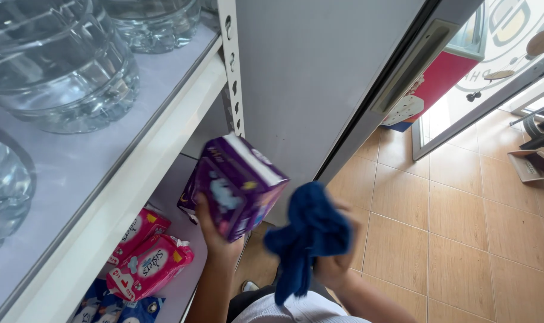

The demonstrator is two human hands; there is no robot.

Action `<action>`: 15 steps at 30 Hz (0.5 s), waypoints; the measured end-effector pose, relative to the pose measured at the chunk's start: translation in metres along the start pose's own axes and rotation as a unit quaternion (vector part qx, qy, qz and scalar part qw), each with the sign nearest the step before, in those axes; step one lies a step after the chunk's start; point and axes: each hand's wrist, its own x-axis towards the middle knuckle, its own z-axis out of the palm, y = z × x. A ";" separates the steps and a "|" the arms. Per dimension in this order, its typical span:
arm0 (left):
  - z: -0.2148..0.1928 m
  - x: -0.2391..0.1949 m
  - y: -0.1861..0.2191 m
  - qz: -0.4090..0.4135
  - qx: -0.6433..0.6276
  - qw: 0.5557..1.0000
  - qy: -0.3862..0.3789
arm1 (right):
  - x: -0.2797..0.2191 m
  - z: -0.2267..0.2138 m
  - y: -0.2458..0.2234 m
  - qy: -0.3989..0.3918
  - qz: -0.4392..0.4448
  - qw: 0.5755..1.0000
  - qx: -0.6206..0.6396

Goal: The person wipes multiple packages of sanitary pads on a shelf using a blue cloth. They pick up each package, wipe its surfaces, and place it back on the shelf, repeating this for several purple, blue, and pink packages.

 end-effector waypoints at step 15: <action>0.058 -0.046 0.030 0.108 0.655 0.746 -0.049 | 0.090 0.033 -0.033 -0.248 -0.075 0.937 -0.234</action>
